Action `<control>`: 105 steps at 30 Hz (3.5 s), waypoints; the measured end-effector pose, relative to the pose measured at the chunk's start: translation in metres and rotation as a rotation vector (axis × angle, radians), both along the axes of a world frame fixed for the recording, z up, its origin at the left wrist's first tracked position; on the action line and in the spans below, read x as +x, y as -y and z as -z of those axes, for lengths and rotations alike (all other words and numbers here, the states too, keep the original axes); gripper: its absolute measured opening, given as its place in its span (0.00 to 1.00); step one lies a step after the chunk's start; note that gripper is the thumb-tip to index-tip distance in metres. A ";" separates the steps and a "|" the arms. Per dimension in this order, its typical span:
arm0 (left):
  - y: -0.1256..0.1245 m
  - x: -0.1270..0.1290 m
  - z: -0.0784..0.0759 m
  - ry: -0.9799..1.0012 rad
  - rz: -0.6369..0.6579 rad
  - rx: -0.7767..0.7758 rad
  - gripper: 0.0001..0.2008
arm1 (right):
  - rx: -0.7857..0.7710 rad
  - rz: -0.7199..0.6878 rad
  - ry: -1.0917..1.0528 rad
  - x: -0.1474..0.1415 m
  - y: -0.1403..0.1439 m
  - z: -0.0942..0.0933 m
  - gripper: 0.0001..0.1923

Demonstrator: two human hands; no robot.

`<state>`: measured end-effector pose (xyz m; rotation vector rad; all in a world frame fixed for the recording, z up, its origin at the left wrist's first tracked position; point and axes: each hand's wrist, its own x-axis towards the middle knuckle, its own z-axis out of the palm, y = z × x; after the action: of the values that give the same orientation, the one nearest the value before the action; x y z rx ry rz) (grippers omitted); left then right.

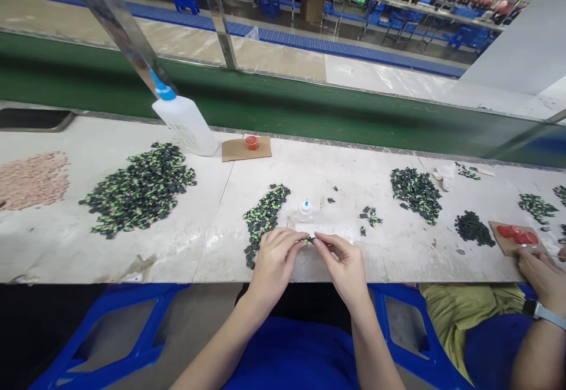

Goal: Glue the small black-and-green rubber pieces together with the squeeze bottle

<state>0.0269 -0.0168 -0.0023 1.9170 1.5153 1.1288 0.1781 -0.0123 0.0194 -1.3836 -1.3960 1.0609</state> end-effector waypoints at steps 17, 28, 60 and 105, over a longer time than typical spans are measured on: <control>-0.005 -0.002 -0.013 0.102 0.169 -0.022 0.08 | -0.088 0.119 -0.289 -0.001 -0.002 0.010 0.11; -0.003 0.002 -0.021 0.358 0.114 -0.275 0.06 | 0.072 0.064 -0.209 0.004 0.002 0.015 0.11; -0.005 0.002 0.015 0.139 -0.011 -0.221 0.17 | 0.249 0.071 0.402 0.057 -0.018 0.031 0.05; -0.035 -0.016 0.024 -0.268 0.052 0.112 0.09 | 0.071 0.507 -0.093 0.018 -0.023 0.036 0.21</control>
<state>0.0108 0.0183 -0.0265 2.2452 1.5552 0.9834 0.1964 0.0105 -0.0162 -1.5070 -0.9327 0.7220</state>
